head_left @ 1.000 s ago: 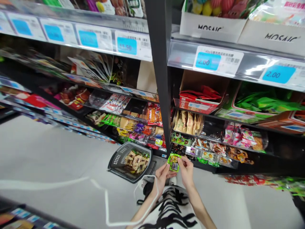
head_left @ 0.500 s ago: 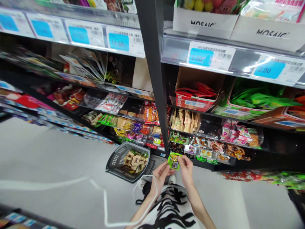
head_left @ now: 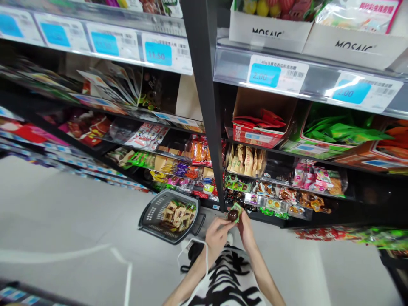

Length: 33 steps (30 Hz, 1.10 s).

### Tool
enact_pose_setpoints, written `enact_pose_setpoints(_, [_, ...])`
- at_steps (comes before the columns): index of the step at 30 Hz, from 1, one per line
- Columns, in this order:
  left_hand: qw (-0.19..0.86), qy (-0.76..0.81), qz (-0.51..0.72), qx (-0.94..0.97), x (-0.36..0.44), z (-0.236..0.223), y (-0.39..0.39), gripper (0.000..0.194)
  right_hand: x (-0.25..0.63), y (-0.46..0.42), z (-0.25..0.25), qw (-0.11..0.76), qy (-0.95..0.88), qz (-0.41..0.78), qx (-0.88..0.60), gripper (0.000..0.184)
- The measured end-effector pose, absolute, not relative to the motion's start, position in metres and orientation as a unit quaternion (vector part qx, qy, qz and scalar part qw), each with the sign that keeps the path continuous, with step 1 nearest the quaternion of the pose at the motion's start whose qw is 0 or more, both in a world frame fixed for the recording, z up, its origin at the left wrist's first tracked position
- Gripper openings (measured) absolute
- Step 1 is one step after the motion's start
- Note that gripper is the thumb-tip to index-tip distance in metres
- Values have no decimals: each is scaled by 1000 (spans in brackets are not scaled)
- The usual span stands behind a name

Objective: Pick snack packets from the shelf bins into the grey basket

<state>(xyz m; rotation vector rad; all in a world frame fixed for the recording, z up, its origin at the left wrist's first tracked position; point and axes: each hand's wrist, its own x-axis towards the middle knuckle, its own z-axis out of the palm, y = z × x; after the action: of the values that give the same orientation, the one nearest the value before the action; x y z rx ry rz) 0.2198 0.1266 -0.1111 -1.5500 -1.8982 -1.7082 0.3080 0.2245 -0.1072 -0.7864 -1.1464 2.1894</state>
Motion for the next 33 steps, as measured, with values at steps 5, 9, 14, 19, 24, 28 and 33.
enact_pose_setpoints(5, [110, -632, -453, -620, 224, -113, 123, 31, 307, 225, -100, 282, -345, 849, -283, 49])
enact_pose_setpoints(9, [124, -630, -410, -647, 225, -107, 121, 27, 306, 229, -102, 296, -312, 848, -310, 38])
enact_pose_setpoints(14, [123, -622, -430, -642, 224, -103, 125, 25, 306, 233, -105, 297, -311, 847, -313, 32])
enact_pose_setpoints(19, [116, -641, -408, -640, 224, -109, 123, 41, 308, 235, -107, 283, -416, 808, -308, 37])
enact_pose_setpoints(24, [72, -694, -435, -569, 226, -116, 125, 55, 315, 233, -97, 241, -530, 775, -247, 45])
enact_pose_setpoints(28, [-32, -709, -513, -483, 227, -113, 128, 51, 323, 231, -88, 217, -613, 728, -216, 52])
enact_pose_setpoints(33, [-160, -655, -616, -407, 228, -115, 134, 43, 328, 237, -97, 229, -661, 678, -225, 64])
